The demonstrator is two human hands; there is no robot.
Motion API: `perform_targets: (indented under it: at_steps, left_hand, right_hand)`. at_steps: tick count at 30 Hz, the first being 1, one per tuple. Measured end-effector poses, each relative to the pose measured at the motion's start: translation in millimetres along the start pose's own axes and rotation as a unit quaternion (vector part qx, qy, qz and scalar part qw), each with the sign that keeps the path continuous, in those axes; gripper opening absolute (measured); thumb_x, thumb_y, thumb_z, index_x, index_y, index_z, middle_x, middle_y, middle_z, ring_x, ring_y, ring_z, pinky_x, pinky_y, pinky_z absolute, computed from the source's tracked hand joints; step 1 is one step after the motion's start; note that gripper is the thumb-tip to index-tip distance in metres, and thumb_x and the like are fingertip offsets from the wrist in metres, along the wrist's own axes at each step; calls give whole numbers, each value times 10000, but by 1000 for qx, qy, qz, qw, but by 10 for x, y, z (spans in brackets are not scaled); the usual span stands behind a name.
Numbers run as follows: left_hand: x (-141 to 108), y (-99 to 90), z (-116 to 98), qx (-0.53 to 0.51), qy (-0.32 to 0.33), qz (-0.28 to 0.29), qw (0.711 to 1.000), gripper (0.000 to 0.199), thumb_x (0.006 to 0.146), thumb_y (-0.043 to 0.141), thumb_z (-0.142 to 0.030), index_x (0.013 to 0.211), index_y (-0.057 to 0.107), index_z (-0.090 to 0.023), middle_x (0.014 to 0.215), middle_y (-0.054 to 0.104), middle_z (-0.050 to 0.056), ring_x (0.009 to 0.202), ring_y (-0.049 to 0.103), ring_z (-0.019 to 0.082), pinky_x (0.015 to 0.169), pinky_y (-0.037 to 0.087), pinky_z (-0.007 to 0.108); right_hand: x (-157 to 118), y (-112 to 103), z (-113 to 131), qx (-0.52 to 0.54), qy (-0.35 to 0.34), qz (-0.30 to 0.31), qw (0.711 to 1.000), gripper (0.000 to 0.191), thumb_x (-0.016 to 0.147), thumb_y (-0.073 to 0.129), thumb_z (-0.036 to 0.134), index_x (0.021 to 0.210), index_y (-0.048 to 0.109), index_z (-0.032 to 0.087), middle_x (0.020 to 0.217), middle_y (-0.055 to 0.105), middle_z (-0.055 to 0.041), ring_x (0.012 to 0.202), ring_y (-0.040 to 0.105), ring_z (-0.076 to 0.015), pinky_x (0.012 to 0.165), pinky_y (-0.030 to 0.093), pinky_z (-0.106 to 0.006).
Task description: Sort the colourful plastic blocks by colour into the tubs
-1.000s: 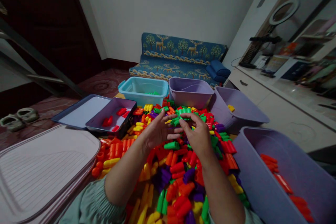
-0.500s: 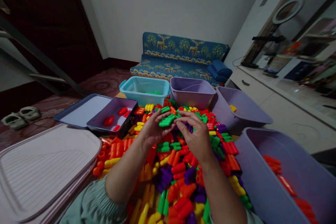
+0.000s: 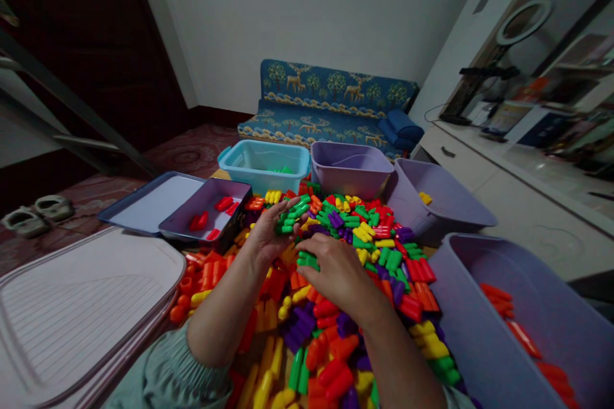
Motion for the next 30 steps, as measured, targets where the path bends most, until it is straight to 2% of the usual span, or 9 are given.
perform_targets:
  at_steps: [3,6,8,11,13,15,22,26,30]
  left_hand:
    - [-34,72,31,55,-5,54,997,269,930,479,-248,1084,667,-133,862,706,73,592,652,112,406,466,147]
    - [-87,150,93,113,-24,113,987,323,942,474,-333,1071,688,-128,935,708,86,573,630,101,401,463,157]
    - [-119,187,139,137,-40,144,979,379,935,476,-421,1058,693,-135,944,702,93,582,630,107,381,443,156]
    - [-149,219,189,158,-51,167,972,436,897,505,-524,1035,692,-155,863,683,68,522,591,88,342,396,148]
    - [-161,230,210,179,-46,168,968,418,864,559,-537,1004,690,-166,778,653,35,471,548,68,326,366,143]
    - [-169,235,219,209,-31,164,964,377,831,623,-512,956,688,-162,698,620,9,432,508,55,311,334,142]
    - [-160,233,232,287,15,168,943,341,824,644,-478,896,669,-146,682,623,5,411,492,55,304,327,154]
    - [-129,206,206,293,35,146,944,328,789,695,-434,937,681,-143,643,612,-13,401,475,44,307,309,144]
    - [-123,214,174,282,42,154,946,366,745,745,-366,1037,686,-152,664,635,0,481,554,72,307,286,123]
  right_hand:
    - [-21,-288,-37,93,27,-151,984,275,788,700,271,1060,680,240,940,665,-28,667,578,-144,662,484,-289]
    - [-125,-530,-30,153,23,-309,938,307,838,655,325,1136,633,255,1023,654,-48,753,606,-164,690,503,-301]
    - [-166,-579,-29,153,17,-357,921,332,846,648,331,1169,612,260,1082,640,-62,844,623,-188,731,508,-316]
    - [-93,-477,-39,112,2,-293,950,325,832,662,271,1155,632,256,1046,639,-61,772,613,-176,712,507,-315]
    - [-24,-375,-68,94,2,-227,969,307,814,668,208,1118,656,248,987,638,-51,683,583,-152,674,504,-305]
    - [12,-321,-98,98,7,-199,975,288,800,666,165,1080,669,233,967,632,-48,649,564,-139,658,502,-299]
    - [28,-268,-133,100,28,-161,982,265,769,667,128,1022,666,207,959,642,-42,613,552,-123,632,483,-289]
    - [17,-303,-148,118,46,-181,975,291,776,652,148,1056,665,227,959,643,-40,617,560,-127,622,484,-284]
    - [11,-341,-150,151,49,-191,969,300,785,637,154,1064,688,253,982,647,-36,628,558,-124,617,492,-268]
Point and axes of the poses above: each hand's wrist, its own x-axis towards the middle knuckle, its own y-axis out of the palm, z = x × y, the point moved 5 cm from there along x, towards the middle knuckle
